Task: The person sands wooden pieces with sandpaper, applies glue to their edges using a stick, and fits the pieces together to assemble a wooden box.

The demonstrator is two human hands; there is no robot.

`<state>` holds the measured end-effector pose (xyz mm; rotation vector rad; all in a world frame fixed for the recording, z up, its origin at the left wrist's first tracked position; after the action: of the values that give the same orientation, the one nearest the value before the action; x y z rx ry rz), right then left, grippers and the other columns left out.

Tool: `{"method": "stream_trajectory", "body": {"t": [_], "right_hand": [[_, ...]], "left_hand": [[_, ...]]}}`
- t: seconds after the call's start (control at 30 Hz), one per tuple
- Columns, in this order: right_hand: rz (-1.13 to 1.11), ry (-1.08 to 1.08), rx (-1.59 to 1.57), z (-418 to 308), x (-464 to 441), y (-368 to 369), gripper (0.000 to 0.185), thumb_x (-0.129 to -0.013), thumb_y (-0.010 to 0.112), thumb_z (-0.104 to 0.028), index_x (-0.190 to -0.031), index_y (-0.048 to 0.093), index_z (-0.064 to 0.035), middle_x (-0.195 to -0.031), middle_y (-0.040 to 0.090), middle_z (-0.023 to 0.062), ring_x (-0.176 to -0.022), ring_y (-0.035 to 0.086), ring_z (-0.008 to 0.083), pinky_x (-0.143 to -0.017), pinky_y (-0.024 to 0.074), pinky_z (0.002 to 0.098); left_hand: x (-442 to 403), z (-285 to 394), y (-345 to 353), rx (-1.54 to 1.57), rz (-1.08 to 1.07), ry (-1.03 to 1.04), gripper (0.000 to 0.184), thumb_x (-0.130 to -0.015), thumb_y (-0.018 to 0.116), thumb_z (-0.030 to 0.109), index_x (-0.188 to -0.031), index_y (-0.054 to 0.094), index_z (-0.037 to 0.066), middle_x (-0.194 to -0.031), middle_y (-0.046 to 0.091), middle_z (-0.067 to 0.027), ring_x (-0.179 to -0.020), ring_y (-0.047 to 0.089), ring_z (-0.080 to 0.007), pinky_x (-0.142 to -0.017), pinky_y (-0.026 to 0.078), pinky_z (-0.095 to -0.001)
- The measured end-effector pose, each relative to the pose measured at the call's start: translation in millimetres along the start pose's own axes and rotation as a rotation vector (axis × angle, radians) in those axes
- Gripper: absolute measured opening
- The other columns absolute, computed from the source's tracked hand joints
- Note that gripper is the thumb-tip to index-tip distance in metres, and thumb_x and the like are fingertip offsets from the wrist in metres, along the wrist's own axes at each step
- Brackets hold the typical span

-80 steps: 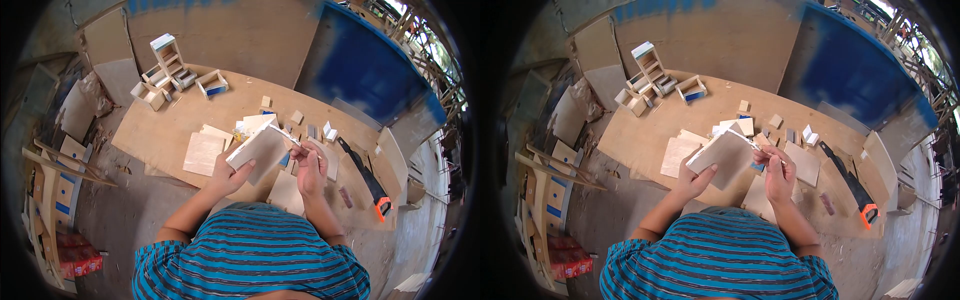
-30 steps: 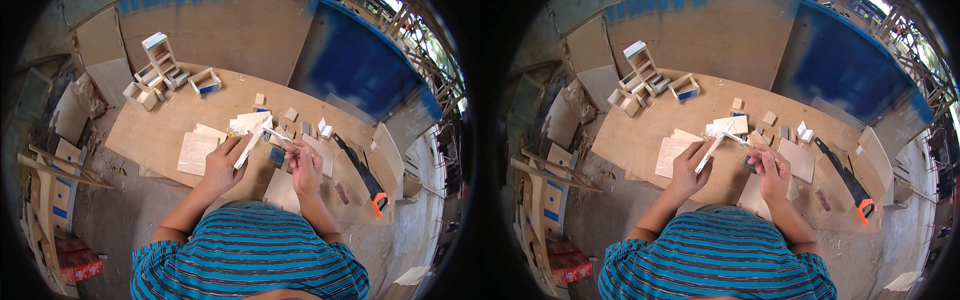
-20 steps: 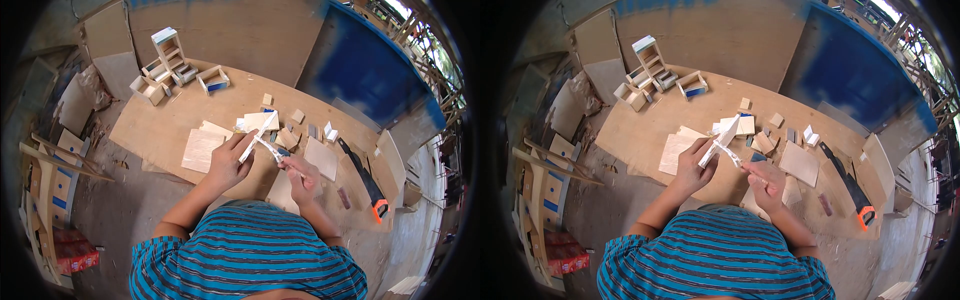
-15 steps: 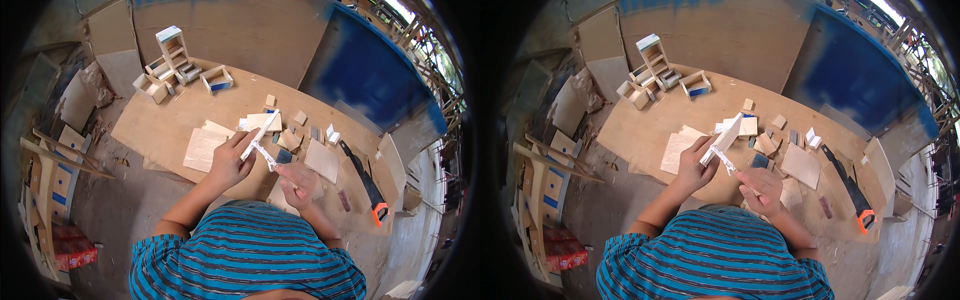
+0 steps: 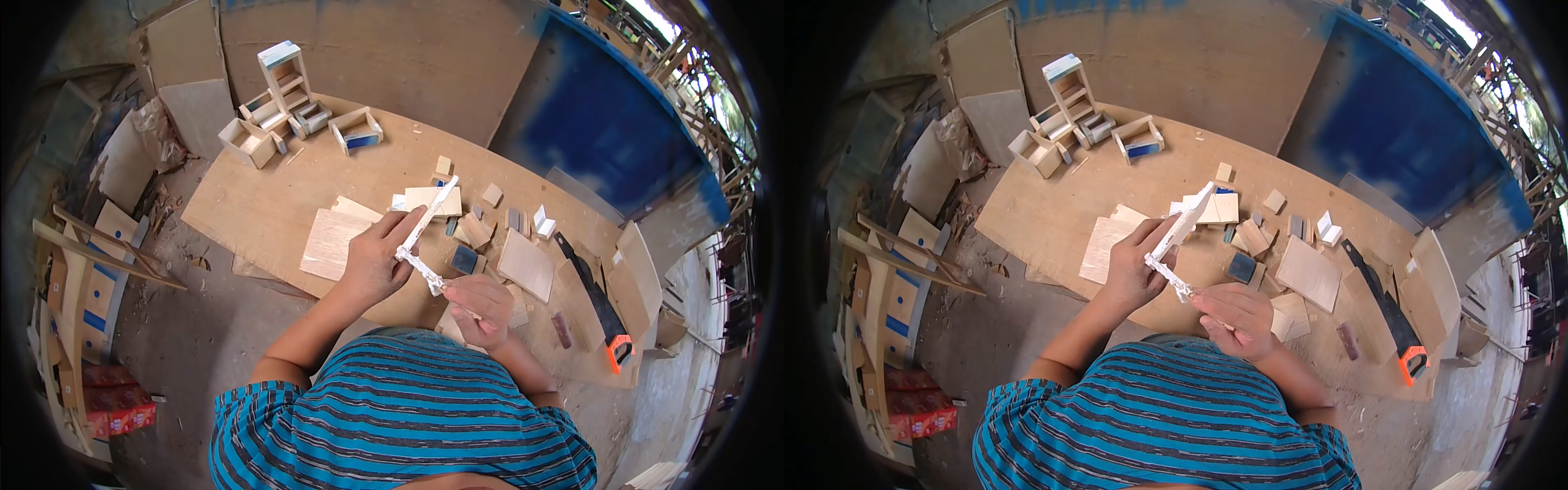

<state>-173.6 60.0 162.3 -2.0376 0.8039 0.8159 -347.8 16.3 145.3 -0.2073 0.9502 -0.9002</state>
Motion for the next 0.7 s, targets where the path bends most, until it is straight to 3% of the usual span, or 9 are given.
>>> {"method": "stream_trajectory", "body": {"t": [0.13,0.23,0.27,0.37,0.53,0.7], "right_hand": [[-0.042,0.010,-0.078,1.5,-2.0,-2.3,0.020,-0.083,0.064,-0.008,-0.101,0.067,-0.0006,-0.089,0.070,0.0137,-0.076,0.067,0.0295,-0.068,0.0541,0.0329],[0.114,0.188,-0.153,18.0,7.7,-19.9,0.020,-0.086,0.061,-0.011,-0.102,0.065,0.0009,-0.089,0.070,0.0153,-0.073,0.067,0.0266,-0.067,0.0529,0.0310],[0.217,0.285,-0.268,26.9,12.2,-24.8,0.022,-0.092,0.056,-0.014,-0.104,0.063,0.0028,-0.089,0.070,0.0172,-0.072,0.066,0.0211,-0.066,0.0509,0.0276],[0.436,0.411,-0.314,41.6,17.7,-43.6,0.025,-0.096,0.051,-0.016,-0.105,0.062,0.0042,-0.089,0.070,0.0182,-0.073,0.065,0.0173,-0.064,0.0494,0.0255],[0.477,0.472,-0.348,48.2,17.2,-51.0,0.028,-0.098,0.048,-0.019,-0.106,0.062,0.0039,-0.089,0.070,0.0169,-0.071,0.064,0.0145,-0.060,0.0450,0.0223],[0.463,0.506,-0.376,52.6,20.5,-45.8,0.028,-0.098,0.050,-0.020,-0.106,0.063,0.0037,-0.089,0.070,0.0165,-0.070,0.064,0.0140,-0.060,0.0441,0.0217]], "left_hand": [[1.2,0.3,0.4,-0.084,0.003,0.021,0.059,-0.069,0.065,0.001,-0.127,0.056,0.012,-0.103,0.061,-0.0109,-0.077,0.063,-0.0283,-0.064,0.052,-0.0351],[-0.6,2.5,-1.9,-0.186,-0.020,0.070,0.060,-0.067,0.067,0.002,-0.125,0.059,0.016,-0.103,0.061,-0.0073,-0.082,0.060,-0.0259,-0.068,0.050,-0.0354],[-1.6,4.6,-3.2,-0.220,-0.032,0.091,0.060,-0.066,0.068,0.003,-0.124,0.060,0.017,-0.103,0.061,-0.0060,-0.084,0.058,-0.0251,-0.069,0.049,-0.0356],[-5.3,11.7,-10.3,-0.289,0.028,0.153,0.049,-0.068,0.069,0.002,-0.115,0.067,0.016,-0.099,0.062,-0.0062,-0.087,0.057,-0.0237,-0.074,0.045,-0.0343],[-4.0,5.7,-14.3,-0.344,0.076,0.159,0.047,-0.070,0.071,0.011,-0.116,0.066,0.023,-0.104,0.059,-0.0010,-0.096,0.054,-0.0229,-0.079,0.038,-0.0377],[-5.6,6.3,-18.2,-0.358,0.087,0.167,0.046,-0.071,0.070,0.011,-0.115,0.067,0.023,-0.104,0.059,-0.0012,-0.095,0.054,-0.0227,-0.080,0.037,-0.0377]]}}
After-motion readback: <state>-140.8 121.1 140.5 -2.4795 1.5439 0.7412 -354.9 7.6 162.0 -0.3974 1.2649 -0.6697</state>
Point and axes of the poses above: each hand's wrist, its own x-axis away from the middle knuckle, its own y-axis out of the palm, z = x × y, the point moved 6 cm from there along -x, towards the middle knuckle
